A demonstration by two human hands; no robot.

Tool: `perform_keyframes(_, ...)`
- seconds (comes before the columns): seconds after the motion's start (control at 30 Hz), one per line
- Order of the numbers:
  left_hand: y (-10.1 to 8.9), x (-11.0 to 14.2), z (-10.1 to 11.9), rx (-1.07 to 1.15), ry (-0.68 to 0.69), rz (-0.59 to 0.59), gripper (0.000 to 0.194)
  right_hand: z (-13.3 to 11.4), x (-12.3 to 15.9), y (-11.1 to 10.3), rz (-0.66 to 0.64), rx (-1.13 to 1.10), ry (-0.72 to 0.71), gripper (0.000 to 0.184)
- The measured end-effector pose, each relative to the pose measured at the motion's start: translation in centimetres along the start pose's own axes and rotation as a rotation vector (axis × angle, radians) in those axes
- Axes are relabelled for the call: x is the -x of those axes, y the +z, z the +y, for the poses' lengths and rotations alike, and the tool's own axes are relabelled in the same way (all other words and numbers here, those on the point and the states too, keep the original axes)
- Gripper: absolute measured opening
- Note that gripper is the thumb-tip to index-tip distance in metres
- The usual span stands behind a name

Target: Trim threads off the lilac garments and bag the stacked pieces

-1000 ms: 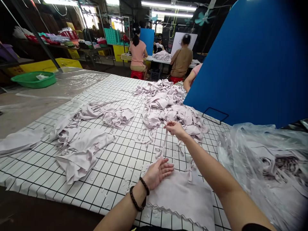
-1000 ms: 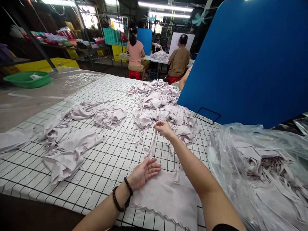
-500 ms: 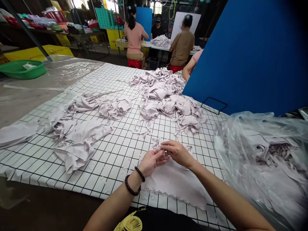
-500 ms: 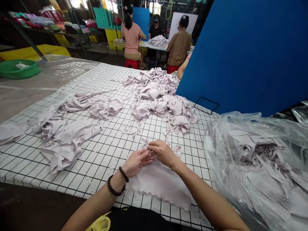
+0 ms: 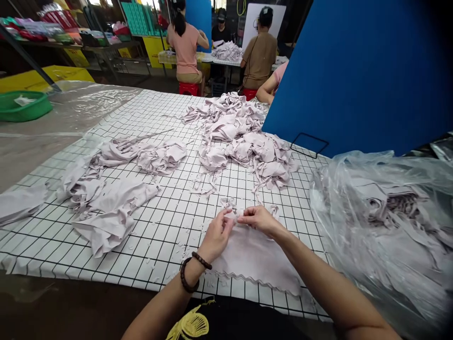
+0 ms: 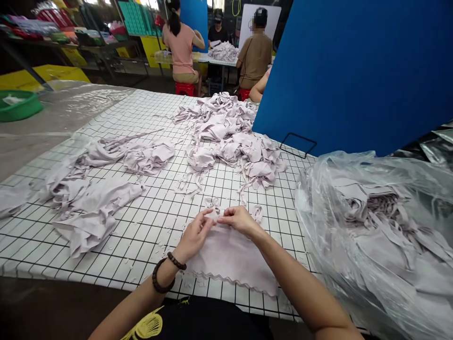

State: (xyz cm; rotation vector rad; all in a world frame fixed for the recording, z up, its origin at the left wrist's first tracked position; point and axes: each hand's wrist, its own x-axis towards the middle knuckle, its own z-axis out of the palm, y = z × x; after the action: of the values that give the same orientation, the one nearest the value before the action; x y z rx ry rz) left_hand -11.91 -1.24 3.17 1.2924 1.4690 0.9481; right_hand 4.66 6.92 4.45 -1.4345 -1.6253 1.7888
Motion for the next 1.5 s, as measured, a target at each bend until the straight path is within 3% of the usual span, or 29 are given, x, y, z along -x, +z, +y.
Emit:
perform_keyframes(0.1, -0.2, 0.6, -0.5, -0.507, 0.123, 0.075, 0.035, 0.5, 0.3, 0.1, -0.016, 0.0, 0.031, 0.029)
perform_keyframes(0.23, 0.2, 0.6, -1.1, -0.717, 0.109, 0.024, 0.029, 1.3, 0.9, 1.0, -0.04, 0.019, 0.031, 0.025)
perform_keyframes(0.43, 0.2, 0.1, -1.8, -0.712, 0.067, 0.004, 0.026, 2.0, 1.0, 2.2, 0.074, 0.086, -0.016, 0.022)
perform_keyframes(0.57, 0.0, 0.0, -2.1, -0.68, 0.045, -0.005, 0.022, 1.8, 1.1, 2.6, 0.049, 0.026, 0.025, 0.021)
perform_keyframes(0.83, 0.0, 0.0, -2.3, -0.662, 0.045, 0.008, 0.027, 2.5, 0.9, 3.0, 0.024, 0.083, -0.068, 0.022)
perform_keyframes(1.1, 0.0, 0.0, -2.5, -0.667, 0.055, 0.016, 0.028, 2.8, 1.0, 2.7, 0.034, 0.288, -0.116, 0.019)
perform_keyframes(1.5, -0.1, 0.0, -2.3, -0.65, 0.032, -0.014, 0.028, -0.2, 1.6, 2.8, -0.014, 0.7, -0.313, 0.017)
